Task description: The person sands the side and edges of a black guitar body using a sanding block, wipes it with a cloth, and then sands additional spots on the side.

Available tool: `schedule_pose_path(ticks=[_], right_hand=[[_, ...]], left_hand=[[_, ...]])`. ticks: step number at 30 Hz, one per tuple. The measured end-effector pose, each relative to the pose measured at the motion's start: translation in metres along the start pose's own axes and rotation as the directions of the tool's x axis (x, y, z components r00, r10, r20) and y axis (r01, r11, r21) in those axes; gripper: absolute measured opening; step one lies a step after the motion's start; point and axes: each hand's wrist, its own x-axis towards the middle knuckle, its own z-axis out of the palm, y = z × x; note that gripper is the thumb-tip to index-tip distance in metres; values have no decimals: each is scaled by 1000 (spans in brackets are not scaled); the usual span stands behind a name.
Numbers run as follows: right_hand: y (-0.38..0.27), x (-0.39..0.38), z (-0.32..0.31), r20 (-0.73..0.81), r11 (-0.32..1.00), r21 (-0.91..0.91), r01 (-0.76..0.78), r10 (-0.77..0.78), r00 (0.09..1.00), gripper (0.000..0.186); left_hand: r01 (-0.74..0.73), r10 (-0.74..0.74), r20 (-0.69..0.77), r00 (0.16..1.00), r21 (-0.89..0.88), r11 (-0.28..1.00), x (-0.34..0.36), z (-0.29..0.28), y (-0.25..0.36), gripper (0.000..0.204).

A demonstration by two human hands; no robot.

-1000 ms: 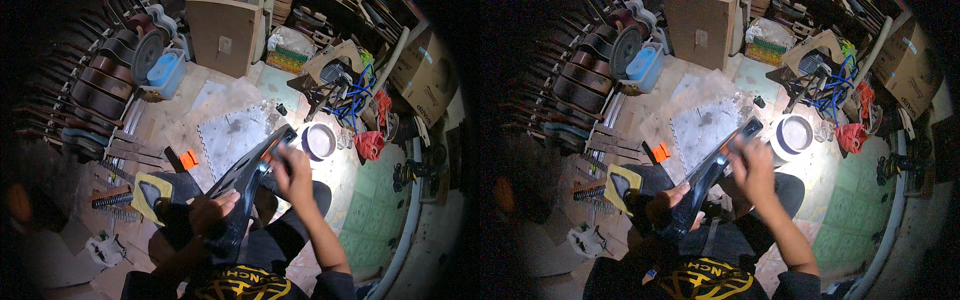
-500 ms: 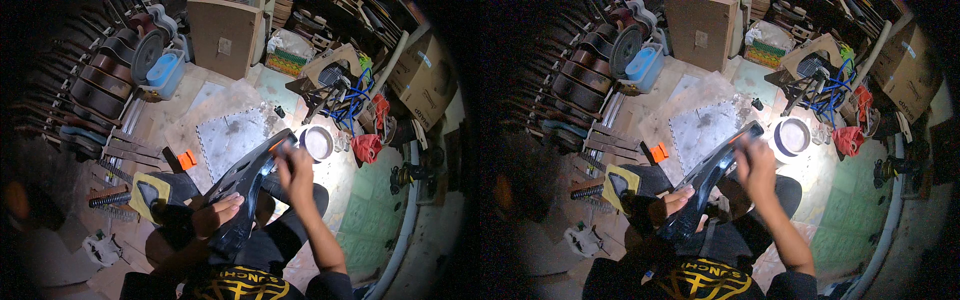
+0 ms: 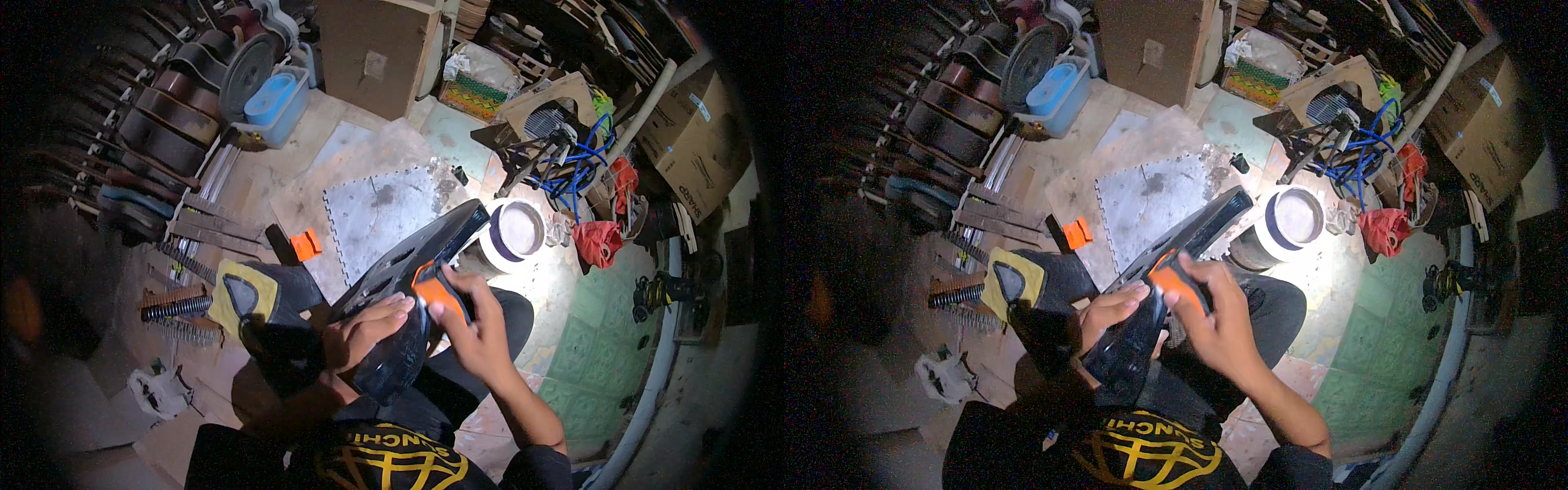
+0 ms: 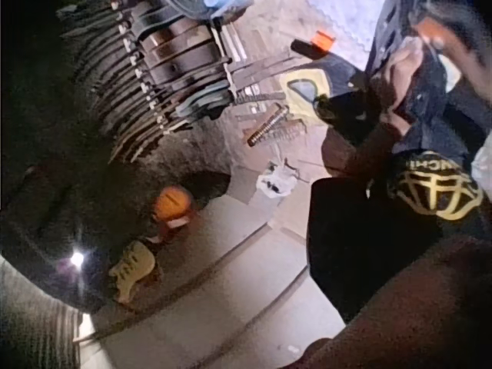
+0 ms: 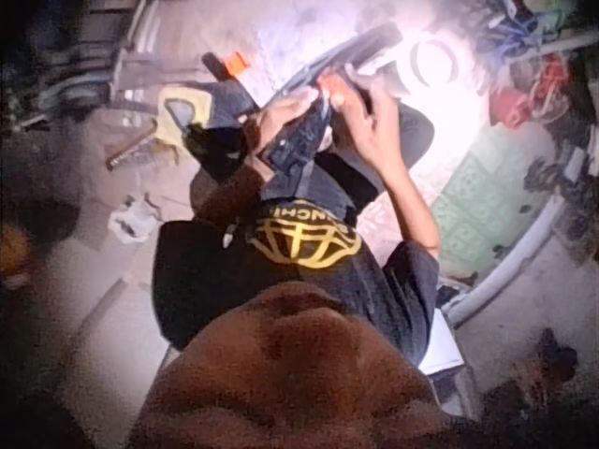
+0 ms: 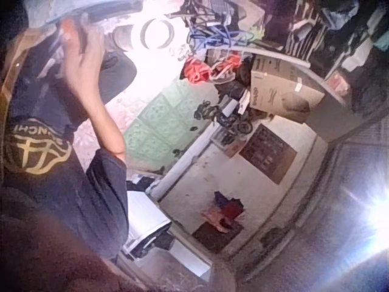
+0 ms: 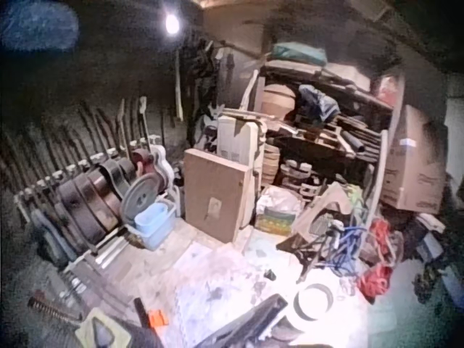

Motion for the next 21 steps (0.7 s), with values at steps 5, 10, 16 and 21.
schedule_pose_path(ticks=[5,10,16,21], right_hand=[[8,4,2,-88,998,23,-61,63,994,39],[-69,-14,-14,18,950,-136,279,-280,960,39],[-44,-2,-15,-45,996,-72,45,-49,998,42],[-63,1,-16,-41,974,-173,144,-153,987,42]], left_hand=[[-77,84,-28,996,191,978,17,-1,23,28],[-42,53,-61,997,160,986,36,-3,36,40],[-66,82,-61,995,221,973,50,-4,26,46],[27,-20,-38,999,174,984,56,0,35,46]])
